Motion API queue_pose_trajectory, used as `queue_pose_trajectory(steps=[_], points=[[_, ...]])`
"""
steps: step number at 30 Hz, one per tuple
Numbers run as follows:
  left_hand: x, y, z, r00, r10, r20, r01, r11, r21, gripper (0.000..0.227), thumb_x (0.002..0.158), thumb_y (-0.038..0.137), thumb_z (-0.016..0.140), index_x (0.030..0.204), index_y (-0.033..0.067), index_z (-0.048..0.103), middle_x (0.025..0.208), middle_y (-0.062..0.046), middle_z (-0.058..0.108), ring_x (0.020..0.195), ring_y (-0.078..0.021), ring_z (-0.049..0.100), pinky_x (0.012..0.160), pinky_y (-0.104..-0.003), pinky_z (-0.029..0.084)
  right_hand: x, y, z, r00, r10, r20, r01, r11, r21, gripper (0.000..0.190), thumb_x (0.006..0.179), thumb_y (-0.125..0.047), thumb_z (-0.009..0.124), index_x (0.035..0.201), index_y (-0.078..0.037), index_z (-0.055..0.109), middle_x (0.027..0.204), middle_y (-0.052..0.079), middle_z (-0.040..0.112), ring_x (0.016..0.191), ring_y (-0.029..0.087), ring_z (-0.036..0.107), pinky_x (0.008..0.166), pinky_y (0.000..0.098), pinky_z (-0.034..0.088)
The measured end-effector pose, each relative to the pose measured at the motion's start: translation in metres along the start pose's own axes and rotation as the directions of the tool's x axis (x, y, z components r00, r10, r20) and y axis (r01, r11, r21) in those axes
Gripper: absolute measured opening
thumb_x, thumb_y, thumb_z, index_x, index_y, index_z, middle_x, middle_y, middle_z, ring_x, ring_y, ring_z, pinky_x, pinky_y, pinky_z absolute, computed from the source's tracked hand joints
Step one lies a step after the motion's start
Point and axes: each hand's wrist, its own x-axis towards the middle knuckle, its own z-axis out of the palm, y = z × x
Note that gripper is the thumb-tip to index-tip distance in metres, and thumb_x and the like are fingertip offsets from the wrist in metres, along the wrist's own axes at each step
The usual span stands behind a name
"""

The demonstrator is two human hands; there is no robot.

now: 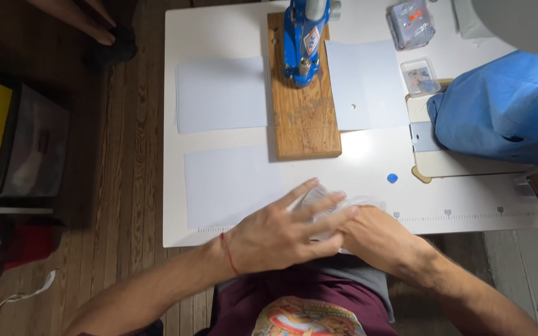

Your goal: Using a manual hand press to punch holes and set metal eyelets into paper sheets, followed by folding and marking.

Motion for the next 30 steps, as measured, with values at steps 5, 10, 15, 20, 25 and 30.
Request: queue_pose_trajectory(steps=[5, 10, 15, 20, 25, 30], points=[[-0.014, -0.014, 0.026, 0.937, -0.343, 0.071, 0.334, 0.813, -0.477, 0.071, 0.122, 0.051, 0.066, 0.18, 0.023, 0.035, 0.189, -0.03, 0.036, 0.17, -0.0508, 0.055, 0.139, -0.066, 0.053, -0.008, 0.015, -0.044, 0.986, 0.153, -0.061, -0.102, 0.856, 0.507, 0.06, 0.114, -0.04, 0.057, 0.165, -0.008, 0.061, 0.171, 0.018, 0.063, 0.154, 0.029, 0.063, 0.127, 0.044, 0.042], [-0.006, -0.022, 0.034, 0.934, -0.338, 0.117, 0.355, 0.833, -0.424, 0.073, 0.117, 0.052, 0.075, 0.176, 0.0217, 0.044, 0.188, -0.025, 0.039, 0.159, -0.0481, 0.062, 0.128, -0.058, 0.056, -0.013, 0.036, -0.133, 0.986, 0.092, 0.136, -0.073, 0.988, -0.137, 0.032, 0.087, -0.016, 0.068, 0.117, -0.019, 0.059, 0.117, 0.003, 0.059, 0.096, 0.023, 0.069, 0.085, 0.0419, 0.052], [0.008, -0.047, 0.046, 0.951, -0.293, 0.102, 0.309, 0.864, -0.398, 0.061, 0.115, 0.045, 0.079, 0.162, 0.0141, 0.055, 0.182, -0.024, 0.045, 0.161, -0.0441, 0.059, 0.126, -0.057, 0.056, -0.088, 0.101, -0.084, 0.615, 0.74, 0.272, -0.765, 0.477, 0.433, 0.068, 0.1, -0.064, 0.06, 0.164, -0.044, 0.064, 0.167, -0.012, 0.069, 0.145, 0.016, 0.07, 0.131, 0.0346, 0.04], [0.034, -0.101, 0.087, 0.938, -0.343, 0.045, 0.339, 0.887, -0.313, 0.04, 0.102, 0.038, 0.092, 0.129, 0.0114, 0.079, 0.145, -0.017, 0.079, 0.141, -0.0359, 0.074, 0.12, -0.063, 0.06, -0.029, 0.079, -0.185, 0.35, 0.855, 0.383, -0.913, 0.221, 0.342, 0.099, 0.092, -0.086, 0.034, 0.178, -0.039, 0.029, 0.183, -0.025, 0.026, 0.169, -0.001, 0.013, 0.138, 0.021, 0.0], [0.06, -0.162, 0.145, 0.912, -0.398, 0.102, 0.41, 0.873, -0.266, 0.039, 0.106, 0.041, 0.084, 0.129, 0.0097, 0.08, 0.146, -0.015, 0.076, 0.138, -0.0332, 0.074, 0.123, -0.053, 0.054, -0.047, 0.114, -0.148, 0.357, 0.878, 0.317, -0.913, 0.256, 0.319, 0.081, 0.095, -0.077, 0.04, 0.163, -0.034, 0.036, 0.167, -0.019, 0.035, 0.153, 0.005, 0.023, 0.128, 0.026, 0.009], [0.074, -0.181, 0.207, 0.832, -0.437, 0.341, 0.46, 0.888, 0.015, 0.086, 0.093, 0.083, 0.077, 0.153, 0.0215, 0.071, 0.166, -0.008, 0.066, 0.164, -0.0286, 0.056, 0.141, -0.059, 0.029, -0.087, 0.145, -0.103, 0.346, 0.903, 0.253, -0.918, 0.27, 0.291, 0.063, 0.099, -0.068, 0.045, 0.148, -0.029, 0.043, 0.15, -0.013, 0.044, 0.138, 0.01, 0.033, 0.118, 0.031, 0.018]])
